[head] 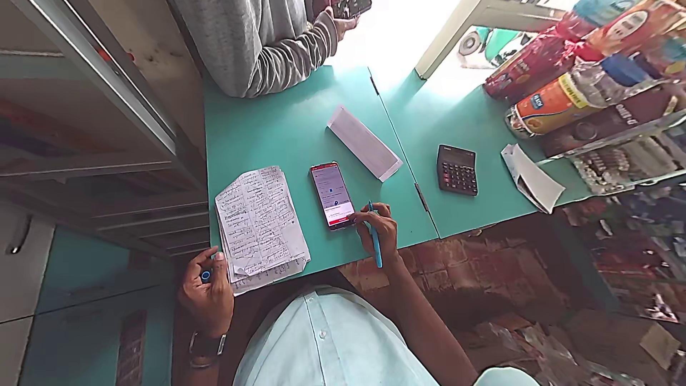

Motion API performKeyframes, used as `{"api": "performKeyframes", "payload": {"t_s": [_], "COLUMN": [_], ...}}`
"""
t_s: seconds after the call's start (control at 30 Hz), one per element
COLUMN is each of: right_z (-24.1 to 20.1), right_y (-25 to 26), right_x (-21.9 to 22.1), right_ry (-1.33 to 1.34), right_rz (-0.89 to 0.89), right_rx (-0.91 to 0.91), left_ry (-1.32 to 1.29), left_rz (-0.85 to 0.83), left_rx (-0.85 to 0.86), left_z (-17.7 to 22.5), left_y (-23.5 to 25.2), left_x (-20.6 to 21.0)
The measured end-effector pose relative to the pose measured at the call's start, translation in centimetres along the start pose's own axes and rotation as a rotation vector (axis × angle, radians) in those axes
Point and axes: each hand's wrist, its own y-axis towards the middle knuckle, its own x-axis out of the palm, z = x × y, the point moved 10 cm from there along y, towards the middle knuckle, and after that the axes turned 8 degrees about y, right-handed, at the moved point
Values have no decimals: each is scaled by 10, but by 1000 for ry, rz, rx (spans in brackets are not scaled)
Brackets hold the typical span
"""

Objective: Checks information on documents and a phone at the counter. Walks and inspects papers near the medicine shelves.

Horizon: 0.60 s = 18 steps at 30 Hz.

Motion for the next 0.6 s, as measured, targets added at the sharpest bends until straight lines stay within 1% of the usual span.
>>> {"api": "performKeyframes", "payload": {"t_s": [0.1,0.23,0.33,0.6], "right_z": [1,0,5,6], "right_y": [0,0,-2,0], "right_x": [1,-8,-13,-14], "right_ry": [-18,8,19,29], "right_rz": [-8,69,112,132], "right_rx": [9,12,47,92], "left_ry": [-17,-19,-27,-64], "left_rz": [-5,-8,-18,11], "left_rx": [-9,4,14,12], "left_z": [0,1,1,1], "left_y": [-1,1,1,0], "left_x": [1,1,2,1]}}
